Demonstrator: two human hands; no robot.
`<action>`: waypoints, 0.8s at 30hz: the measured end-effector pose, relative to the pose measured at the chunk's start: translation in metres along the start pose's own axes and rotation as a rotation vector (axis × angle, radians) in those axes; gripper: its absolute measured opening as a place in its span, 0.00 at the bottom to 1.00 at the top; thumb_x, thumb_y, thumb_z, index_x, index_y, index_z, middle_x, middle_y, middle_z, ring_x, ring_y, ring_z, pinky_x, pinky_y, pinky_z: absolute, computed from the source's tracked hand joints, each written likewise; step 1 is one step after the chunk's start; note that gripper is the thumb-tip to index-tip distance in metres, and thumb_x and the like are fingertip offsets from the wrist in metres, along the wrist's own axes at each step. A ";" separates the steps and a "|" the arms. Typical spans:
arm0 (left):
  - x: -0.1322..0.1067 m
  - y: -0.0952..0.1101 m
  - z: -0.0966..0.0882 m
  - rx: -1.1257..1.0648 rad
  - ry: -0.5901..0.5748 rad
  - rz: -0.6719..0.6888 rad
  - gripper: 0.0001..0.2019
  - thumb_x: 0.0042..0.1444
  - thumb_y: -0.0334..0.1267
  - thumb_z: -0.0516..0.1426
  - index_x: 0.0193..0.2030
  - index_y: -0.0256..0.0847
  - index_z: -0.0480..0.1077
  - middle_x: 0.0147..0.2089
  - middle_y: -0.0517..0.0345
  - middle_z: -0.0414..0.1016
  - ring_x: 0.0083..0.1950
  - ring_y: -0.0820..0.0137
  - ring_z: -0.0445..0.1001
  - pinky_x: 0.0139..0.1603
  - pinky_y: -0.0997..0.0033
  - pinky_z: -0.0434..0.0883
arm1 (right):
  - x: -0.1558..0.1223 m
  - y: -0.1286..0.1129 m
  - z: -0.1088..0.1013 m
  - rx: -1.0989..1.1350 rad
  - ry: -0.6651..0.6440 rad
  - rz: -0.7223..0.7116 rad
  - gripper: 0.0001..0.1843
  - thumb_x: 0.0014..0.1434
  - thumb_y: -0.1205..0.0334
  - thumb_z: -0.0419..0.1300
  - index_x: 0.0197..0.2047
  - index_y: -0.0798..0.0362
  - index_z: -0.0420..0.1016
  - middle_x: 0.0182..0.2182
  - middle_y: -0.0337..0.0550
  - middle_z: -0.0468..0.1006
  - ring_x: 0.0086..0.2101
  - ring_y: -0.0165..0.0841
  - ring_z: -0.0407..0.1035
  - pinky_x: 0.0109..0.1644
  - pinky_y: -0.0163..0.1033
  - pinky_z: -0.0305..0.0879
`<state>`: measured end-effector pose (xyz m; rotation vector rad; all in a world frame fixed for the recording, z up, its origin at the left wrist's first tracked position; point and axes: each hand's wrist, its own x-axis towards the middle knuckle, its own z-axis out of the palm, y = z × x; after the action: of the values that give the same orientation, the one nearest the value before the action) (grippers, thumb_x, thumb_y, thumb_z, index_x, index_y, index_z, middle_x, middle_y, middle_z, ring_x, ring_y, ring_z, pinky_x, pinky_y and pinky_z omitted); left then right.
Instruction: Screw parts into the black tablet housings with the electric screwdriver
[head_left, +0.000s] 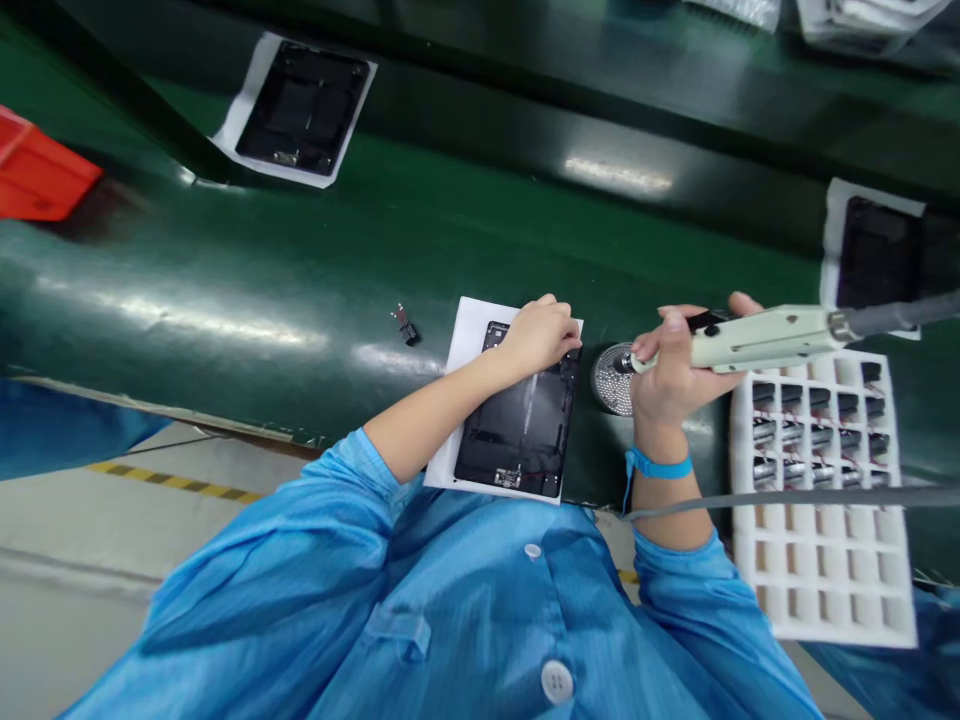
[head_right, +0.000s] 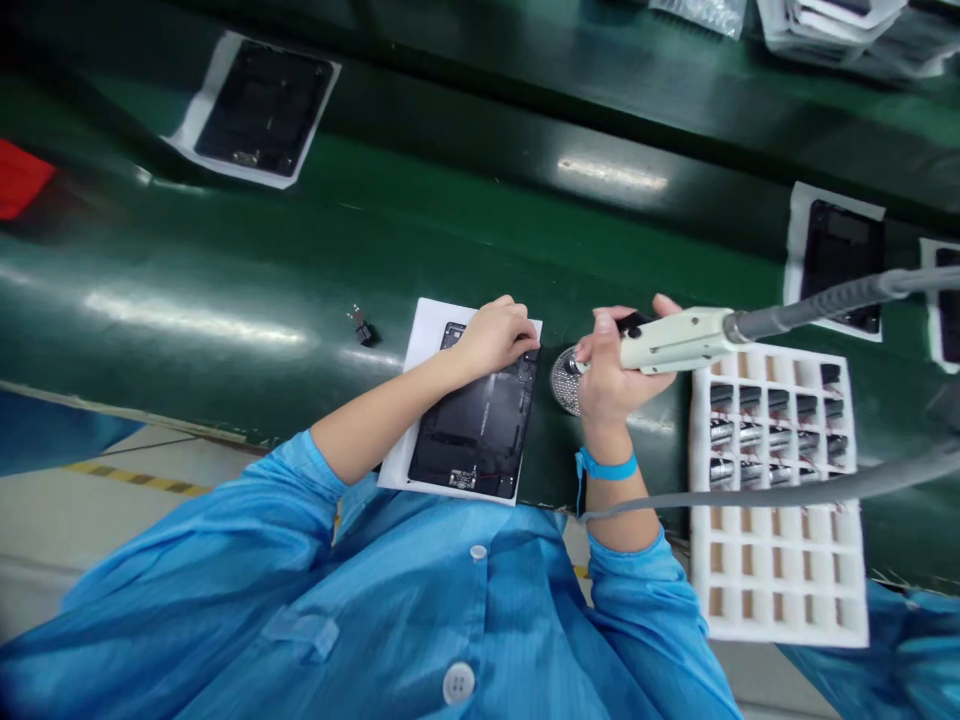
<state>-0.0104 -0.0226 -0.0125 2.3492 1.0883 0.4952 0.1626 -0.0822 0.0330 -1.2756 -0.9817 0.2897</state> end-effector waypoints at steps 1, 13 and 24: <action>0.001 0.000 0.000 0.002 0.002 0.002 0.08 0.77 0.38 0.70 0.43 0.42 0.91 0.41 0.47 0.82 0.49 0.53 0.75 0.49 0.52 0.70 | 0.001 0.001 0.007 -0.014 -0.001 -0.018 0.36 0.69 0.28 0.70 0.67 0.40 0.66 0.44 0.36 0.81 0.21 0.25 0.63 0.25 0.40 0.72; 0.003 0.001 0.000 -0.030 0.003 0.033 0.09 0.78 0.37 0.67 0.46 0.41 0.91 0.43 0.45 0.82 0.52 0.51 0.76 0.51 0.51 0.69 | -0.006 0.032 0.035 0.070 -0.047 -0.042 0.33 0.71 0.33 0.71 0.67 0.39 0.65 0.44 0.34 0.79 0.20 0.23 0.61 0.24 0.39 0.69; 0.003 0.007 -0.006 -0.008 -0.028 0.010 0.11 0.78 0.34 0.64 0.50 0.39 0.92 0.45 0.44 0.84 0.55 0.50 0.77 0.53 0.52 0.70 | -0.016 0.027 0.037 0.093 -0.092 -0.026 0.35 0.70 0.31 0.76 0.65 0.42 0.71 0.40 0.32 0.79 0.21 0.23 0.62 0.28 0.39 0.76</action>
<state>-0.0075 -0.0226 -0.0036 2.3485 1.0612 0.4684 0.1345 -0.0594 0.0007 -1.1727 -1.0502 0.3727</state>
